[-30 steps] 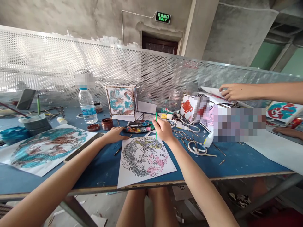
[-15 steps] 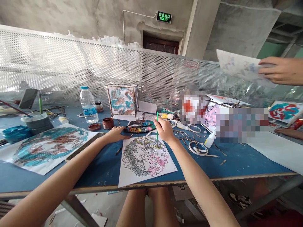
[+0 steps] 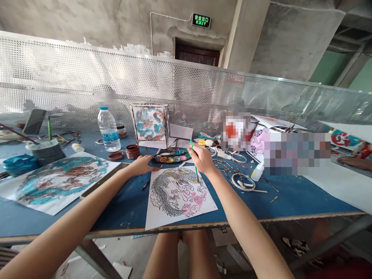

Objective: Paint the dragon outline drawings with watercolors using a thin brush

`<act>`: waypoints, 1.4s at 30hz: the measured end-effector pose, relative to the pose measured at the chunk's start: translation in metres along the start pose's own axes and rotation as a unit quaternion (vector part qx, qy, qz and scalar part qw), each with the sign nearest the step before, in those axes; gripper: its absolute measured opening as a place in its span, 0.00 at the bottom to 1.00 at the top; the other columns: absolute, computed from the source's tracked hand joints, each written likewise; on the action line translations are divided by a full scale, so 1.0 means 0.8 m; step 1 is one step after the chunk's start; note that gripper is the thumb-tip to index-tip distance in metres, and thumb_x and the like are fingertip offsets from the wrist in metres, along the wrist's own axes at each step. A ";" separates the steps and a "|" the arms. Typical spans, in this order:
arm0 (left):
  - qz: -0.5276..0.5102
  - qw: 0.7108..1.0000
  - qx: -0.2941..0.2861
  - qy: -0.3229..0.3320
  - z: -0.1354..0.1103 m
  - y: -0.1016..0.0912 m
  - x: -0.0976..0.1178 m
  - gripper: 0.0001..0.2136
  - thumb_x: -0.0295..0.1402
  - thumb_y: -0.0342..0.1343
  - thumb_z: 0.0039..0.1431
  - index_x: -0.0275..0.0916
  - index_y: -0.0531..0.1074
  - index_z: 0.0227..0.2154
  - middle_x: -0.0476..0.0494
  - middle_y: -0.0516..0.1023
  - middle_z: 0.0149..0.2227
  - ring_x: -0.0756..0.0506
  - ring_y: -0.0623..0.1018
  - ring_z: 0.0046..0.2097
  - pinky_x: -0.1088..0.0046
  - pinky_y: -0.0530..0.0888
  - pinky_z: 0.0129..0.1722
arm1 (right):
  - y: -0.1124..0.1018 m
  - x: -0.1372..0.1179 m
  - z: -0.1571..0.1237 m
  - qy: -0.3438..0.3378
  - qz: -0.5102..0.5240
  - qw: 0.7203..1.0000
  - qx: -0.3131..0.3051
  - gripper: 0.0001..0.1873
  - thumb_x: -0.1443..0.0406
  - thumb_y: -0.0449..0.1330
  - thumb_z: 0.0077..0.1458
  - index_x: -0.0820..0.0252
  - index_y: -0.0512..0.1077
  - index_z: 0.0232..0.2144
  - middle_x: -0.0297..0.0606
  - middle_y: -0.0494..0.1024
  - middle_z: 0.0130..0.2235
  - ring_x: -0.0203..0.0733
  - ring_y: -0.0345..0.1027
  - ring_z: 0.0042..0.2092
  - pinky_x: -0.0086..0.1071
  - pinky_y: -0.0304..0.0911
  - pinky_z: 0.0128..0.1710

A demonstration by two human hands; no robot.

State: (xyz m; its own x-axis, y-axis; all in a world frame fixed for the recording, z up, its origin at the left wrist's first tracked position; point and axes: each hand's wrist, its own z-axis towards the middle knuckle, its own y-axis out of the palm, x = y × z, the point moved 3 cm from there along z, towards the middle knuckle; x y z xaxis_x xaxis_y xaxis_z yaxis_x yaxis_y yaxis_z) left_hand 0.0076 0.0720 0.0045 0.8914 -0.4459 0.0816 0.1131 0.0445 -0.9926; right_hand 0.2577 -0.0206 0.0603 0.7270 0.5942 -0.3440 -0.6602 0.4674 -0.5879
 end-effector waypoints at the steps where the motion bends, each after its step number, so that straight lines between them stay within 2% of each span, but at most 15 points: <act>1: 0.000 1.000 0.000 0.001 0.000 0.000 0.000 0.37 0.59 0.45 0.45 0.35 0.65 0.51 0.34 0.70 0.50 0.33 0.68 0.51 0.64 0.65 0.48 | 0.000 -0.001 0.000 0.001 0.007 1.000 0.000 0.19 0.56 0.44 0.60 0.57 0.57 0.20 0.31 0.59 0.17 0.36 0.56 0.22 0.29 0.44 0.24; 6: -0.001 1.000 -0.005 0.003 0.001 0.001 -0.001 0.39 0.60 0.45 0.44 0.33 0.64 0.52 0.32 0.70 0.51 0.32 0.68 0.51 0.63 0.65 0.48 | 0.002 -0.003 -0.001 0.031 0.087 0.995 0.021 0.17 0.56 0.43 0.61 0.57 0.58 0.24 0.29 0.59 0.17 0.36 0.57 0.21 0.29 0.48 0.24; 11: -0.002 1.000 -0.002 0.002 0.000 0.000 -0.001 0.39 0.60 0.45 0.44 0.34 0.65 0.52 0.33 0.70 0.50 0.32 0.68 0.51 0.63 0.65 0.48 | 0.007 -0.006 0.000 0.041 0.134 0.990 -0.014 0.16 0.57 0.44 0.60 0.56 0.59 0.24 0.29 0.62 0.18 0.35 0.59 0.21 0.28 0.51 0.25; 14: -0.002 1.000 -0.001 -0.001 0.000 0.000 0.000 0.38 0.60 0.45 0.44 0.36 0.65 0.52 0.34 0.70 0.50 0.33 0.68 0.51 0.64 0.65 0.48 | 0.007 -0.006 0.000 0.033 0.125 0.991 -0.020 0.15 0.58 0.45 0.60 0.57 0.58 0.23 0.29 0.62 0.18 0.36 0.59 0.22 0.28 0.51 0.25; 18: 0.000 1.000 -0.009 -0.003 0.000 0.000 0.000 0.38 0.60 0.45 0.44 0.37 0.64 0.52 0.34 0.70 0.51 0.33 0.67 0.52 0.63 0.65 0.49 | 0.005 -0.004 0.000 0.035 0.108 0.994 0.009 0.15 0.57 0.45 0.60 0.57 0.58 0.24 0.28 0.60 0.17 0.36 0.57 0.21 0.28 0.50 0.25; 23: 0.001 1.000 -0.017 -0.005 0.001 -0.001 0.001 0.39 0.60 0.44 0.44 0.34 0.63 0.53 0.33 0.69 0.52 0.32 0.67 0.52 0.63 0.65 0.49 | 0.007 -0.005 0.000 0.034 0.126 0.991 -0.018 0.15 0.58 0.45 0.60 0.57 0.58 0.24 0.29 0.61 0.17 0.35 0.58 0.22 0.28 0.50 0.25; 27: 0.002 1.000 -0.017 -0.004 -0.001 -0.003 0.004 0.40 0.60 0.44 0.44 0.30 0.63 0.52 0.31 0.69 0.51 0.32 0.67 0.52 0.63 0.65 0.49 | 0.005 -0.005 0.001 0.034 0.112 0.993 -0.004 0.14 0.58 0.45 0.60 0.57 0.59 0.24 0.29 0.61 0.17 0.36 0.58 0.21 0.28 0.50 0.25; 31: 0.006 1.000 -0.012 -0.001 -0.004 -0.006 0.008 0.39 0.59 0.44 0.45 0.32 0.64 0.52 0.32 0.70 0.51 0.33 0.68 0.51 0.64 0.65 0.49 | 0.007 -0.005 0.001 0.031 0.117 0.993 -0.018 0.14 0.58 0.45 0.60 0.57 0.59 0.24 0.29 0.62 0.17 0.36 0.59 0.21 0.28 0.50 0.25; 39: 0.015 1.000 -0.012 -0.005 -0.006 -0.009 0.012 0.38 0.58 0.45 0.45 0.31 0.64 0.51 0.32 0.70 0.50 0.33 0.69 0.51 0.64 0.66 0.48 | 0.005 0.001 0.001 0.022 0.077 0.997 0.013 0.15 0.58 0.45 0.60 0.57 0.58 0.23 0.29 0.59 0.17 0.36 0.56 0.22 0.29 0.47 0.25; 42: 0.020 1.000 -0.011 -0.005 -0.007 -0.009 0.012 0.36 0.57 0.46 0.45 0.33 0.64 0.51 0.33 0.70 0.51 0.34 0.69 0.50 0.64 0.65 0.49 | 0.006 0.004 0.001 0.044 0.113 0.992 0.024 0.16 0.58 0.44 0.60 0.57 0.57 0.23 0.29 0.59 0.17 0.35 0.56 0.21 0.29 0.48 0.24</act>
State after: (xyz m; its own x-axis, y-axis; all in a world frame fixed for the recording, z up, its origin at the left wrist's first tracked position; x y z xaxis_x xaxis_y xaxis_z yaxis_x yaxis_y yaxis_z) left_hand 0.0129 0.0626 0.0123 0.8993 -0.4351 0.0432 0.0681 0.0418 -0.9968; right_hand 0.2568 -0.0157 0.0572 0.5718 0.6283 -0.5275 -0.8149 0.3610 -0.4534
